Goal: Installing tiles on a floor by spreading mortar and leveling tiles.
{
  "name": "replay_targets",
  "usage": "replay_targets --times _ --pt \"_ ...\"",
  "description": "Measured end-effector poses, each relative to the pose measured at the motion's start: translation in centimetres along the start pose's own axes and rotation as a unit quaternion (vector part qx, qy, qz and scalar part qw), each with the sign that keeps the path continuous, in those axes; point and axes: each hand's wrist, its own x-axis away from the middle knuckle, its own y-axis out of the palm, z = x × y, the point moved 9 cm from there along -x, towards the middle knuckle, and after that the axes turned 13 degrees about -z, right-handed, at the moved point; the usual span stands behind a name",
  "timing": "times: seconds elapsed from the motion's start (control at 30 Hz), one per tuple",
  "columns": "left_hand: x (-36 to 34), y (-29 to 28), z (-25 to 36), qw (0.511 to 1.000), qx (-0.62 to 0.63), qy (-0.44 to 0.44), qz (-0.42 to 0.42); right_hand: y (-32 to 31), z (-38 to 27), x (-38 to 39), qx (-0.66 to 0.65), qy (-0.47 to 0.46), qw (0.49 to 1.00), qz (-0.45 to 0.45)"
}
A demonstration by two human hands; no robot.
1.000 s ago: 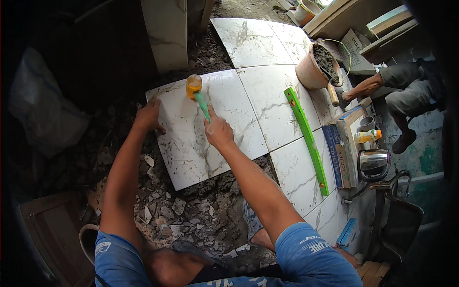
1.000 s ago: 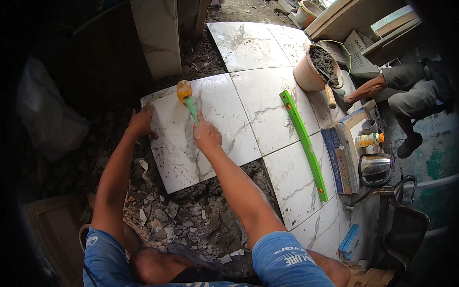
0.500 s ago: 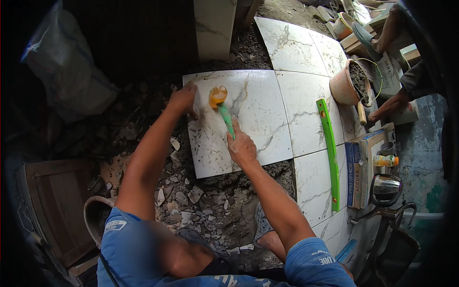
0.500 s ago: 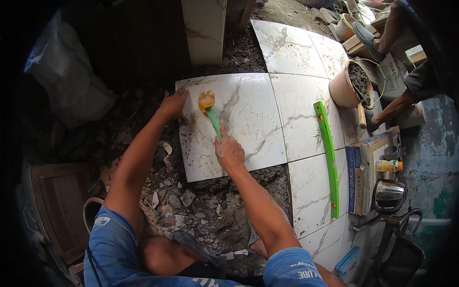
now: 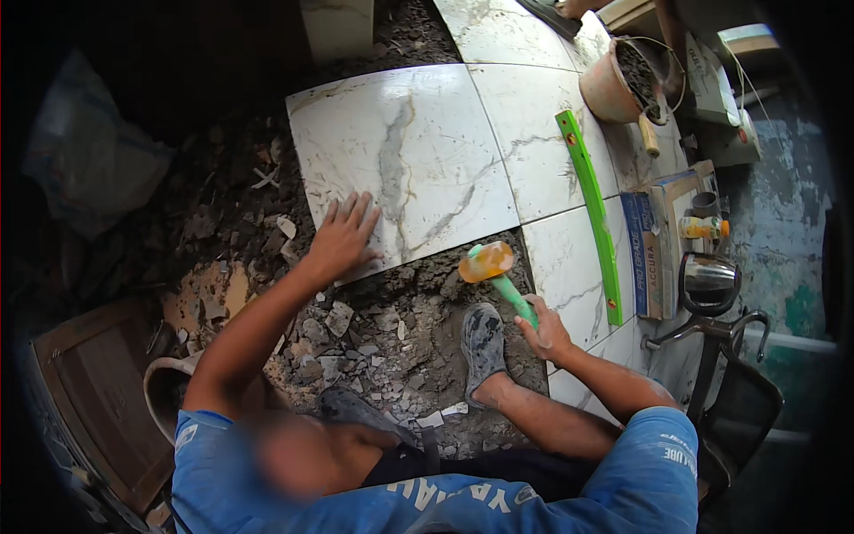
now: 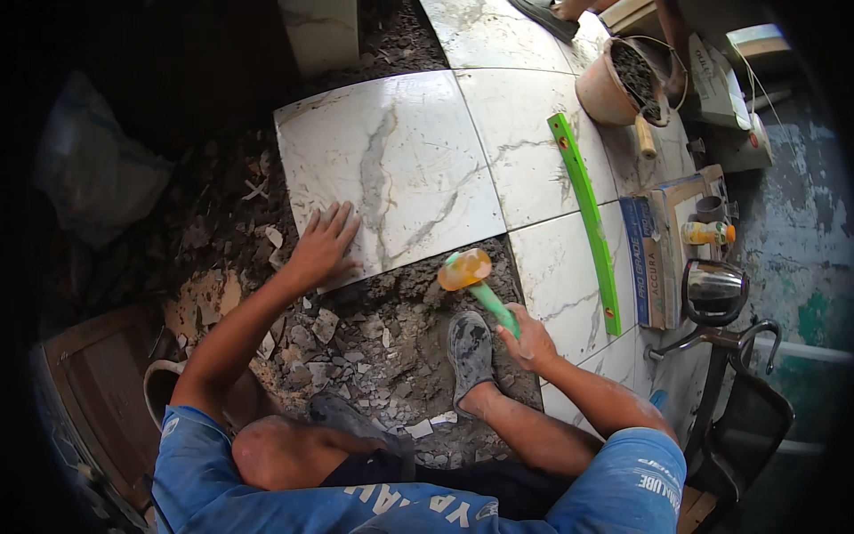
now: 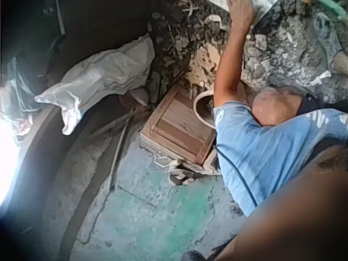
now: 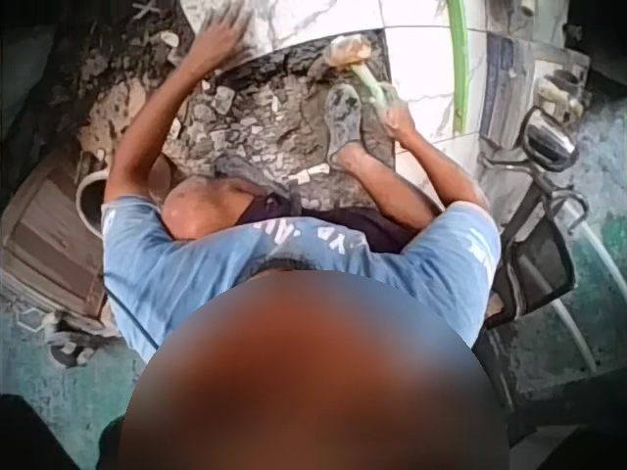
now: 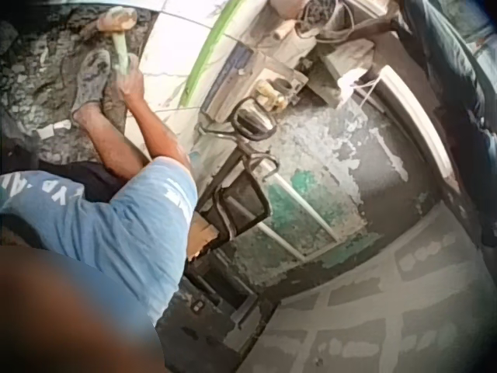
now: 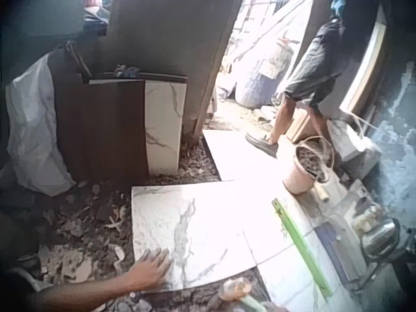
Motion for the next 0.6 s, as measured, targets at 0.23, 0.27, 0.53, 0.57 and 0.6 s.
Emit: replay_targets --times 0.23,0.27,0.53,0.57,0.6 --pt "2.4 3.4 8.3 0.987 0.041 0.153 -0.002 -1.9 18.5 5.5 -0.187 0.244 0.950 0.062" --pt "2.1 2.9 7.1 0.990 0.038 0.132 0.016 -1.3 20.2 5.9 -0.208 0.286 0.934 0.057" --pt "-0.6 1.3 1.0 0.998 0.016 0.051 -0.023 -5.2 12.3 3.1 0.215 0.200 0.942 0.165" --pt "-0.8 1.1 0.6 0.999 0.029 0.025 -0.018 -5.6 10.0 1.5 0.208 0.145 0.951 0.174" --pt "-1.3 1.1 0.0 0.999 0.039 -0.001 -0.025 -5.7 7.7 -0.4 0.218 0.088 0.958 0.166"
